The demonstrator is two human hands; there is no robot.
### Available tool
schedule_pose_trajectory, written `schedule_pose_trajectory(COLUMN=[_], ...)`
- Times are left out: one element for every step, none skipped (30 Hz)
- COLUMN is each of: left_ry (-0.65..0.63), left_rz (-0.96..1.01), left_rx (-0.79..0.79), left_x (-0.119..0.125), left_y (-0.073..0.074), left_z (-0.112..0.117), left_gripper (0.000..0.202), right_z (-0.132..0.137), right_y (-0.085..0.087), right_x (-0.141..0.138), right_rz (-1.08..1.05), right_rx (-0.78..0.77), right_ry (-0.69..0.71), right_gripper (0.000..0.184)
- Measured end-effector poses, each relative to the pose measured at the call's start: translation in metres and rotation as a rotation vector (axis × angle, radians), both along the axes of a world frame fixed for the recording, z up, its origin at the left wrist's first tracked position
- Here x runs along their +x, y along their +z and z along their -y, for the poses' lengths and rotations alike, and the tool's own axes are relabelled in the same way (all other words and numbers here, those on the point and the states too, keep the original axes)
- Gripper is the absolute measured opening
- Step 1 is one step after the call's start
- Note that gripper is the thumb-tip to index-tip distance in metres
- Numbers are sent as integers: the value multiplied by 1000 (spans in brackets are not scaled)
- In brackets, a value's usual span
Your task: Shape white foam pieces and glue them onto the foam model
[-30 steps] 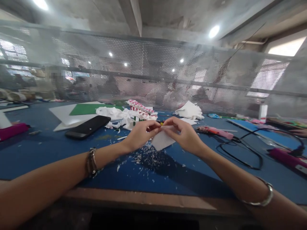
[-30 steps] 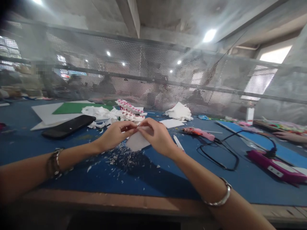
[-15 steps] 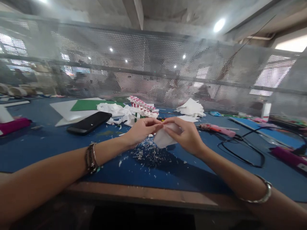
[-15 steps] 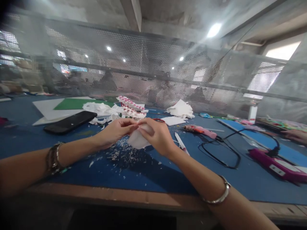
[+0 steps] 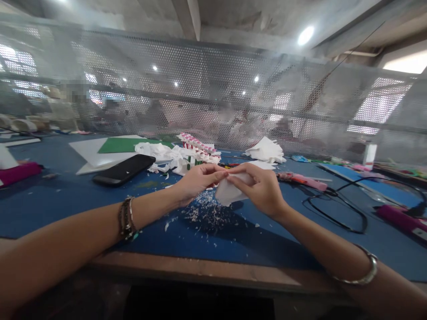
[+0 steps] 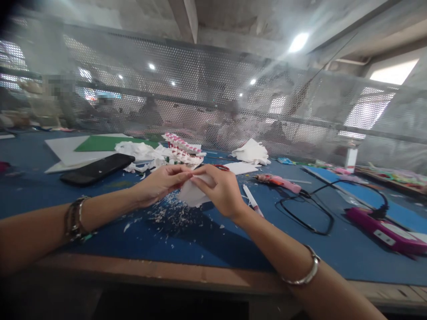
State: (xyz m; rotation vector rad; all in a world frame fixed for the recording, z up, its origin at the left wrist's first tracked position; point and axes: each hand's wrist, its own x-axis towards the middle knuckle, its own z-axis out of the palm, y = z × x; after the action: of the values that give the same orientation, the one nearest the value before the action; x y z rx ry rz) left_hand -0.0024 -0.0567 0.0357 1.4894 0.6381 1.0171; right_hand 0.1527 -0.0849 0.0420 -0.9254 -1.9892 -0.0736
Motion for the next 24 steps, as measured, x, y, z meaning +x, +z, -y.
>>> schedule_pose_trajectory(left_ry=[2, 5, 9, 15, 16, 15, 10, 3, -5, -12, -15, -15, -15, -14, -14, -14, -14, -17, -21, -25, -27, -27, -25, -21], left_rz=[-6, -12, -16, -18, -21, -26, -30, -31, -29, -26, -21, -15, -15, -19, -26, -31, -33, -35, -38, -39, -40, -41, -46, -50], left_rx=[0, 2, 4, 6, 3, -2, -7, -12, -16, -21, -25, -27, -30, -32, -35, -39, -44, -51, -57, -60, -59, -52, -39, -21], left_x=[0, 0, 0, -1, -1, -2, -2, -3, -3, -4, -4, -4, -4, -4, -3, -3, -3, -3, -4, -4, -4, -3, -3, -3], left_y=[0, 0, 0, 0, 0, 0, -1, -1, -2, -2, -3, -3, -4, -4, -5, -5, -4, -4, -3, -2, -2, -1, -1, -1], left_z=[0, 0, 0, 0, 0, -1, -2, -2, -3, -4, -4, -5, -5, -6, -6, -6, -6, -6, -6, -5, -4, -4, -3, -3], left_gripper=[11, 11, 11, 11, 12, 13, 13, 13, 13, 12, 12, 13, 14, 14, 14, 14, 13, 12, 11, 10, 9, 9, 9, 9], right_z=[0, -1, -1, -1, -2, -2, -2, -2, -2, -2, -2, -2, -2, -2, -1, -1, -1, -1, -1, -1, -1, -1, -1, -1], right_y=[0, 0, 0, 1, 2, 3, 4, 5, 6, 6, 6, 6, 6, 5, 5, 5, 5, 5, 5, 6, 6, 6, 6, 6], right_x=[0, 1, 2, 2, 3, 4, 4, 5, 5, 6, 6, 6, 6, 5, 5, 5, 4, 4, 4, 4, 4, 4, 4, 4], right_rz=[9, 22, 37, 54, 72, 88, 100, 107, 110, 111, 113, 115, 120, 125, 129, 129, 125, 119, 113, 108, 104, 102, 101, 99], right_rx=[11, 18, 21, 19, 14, 8, 4, -1, -6, -11, -20, -31, -44, -59, -74, -87, -96, -101, -105, -105, -102, -98, -93, -86], right_ry=[-3, -6, -7, -9, -6, 3, 17, 33, 50, 63, 72, 76, 81, 86, 89, 90, 88, 81, 67, 52, 38, 27, 19, 14], right_gripper=[8, 8, 8, 8, 9, 10, 11, 11, 12, 12, 12, 12, 12, 12, 11, 11, 11, 11, 11, 11, 11, 11, 11, 10])
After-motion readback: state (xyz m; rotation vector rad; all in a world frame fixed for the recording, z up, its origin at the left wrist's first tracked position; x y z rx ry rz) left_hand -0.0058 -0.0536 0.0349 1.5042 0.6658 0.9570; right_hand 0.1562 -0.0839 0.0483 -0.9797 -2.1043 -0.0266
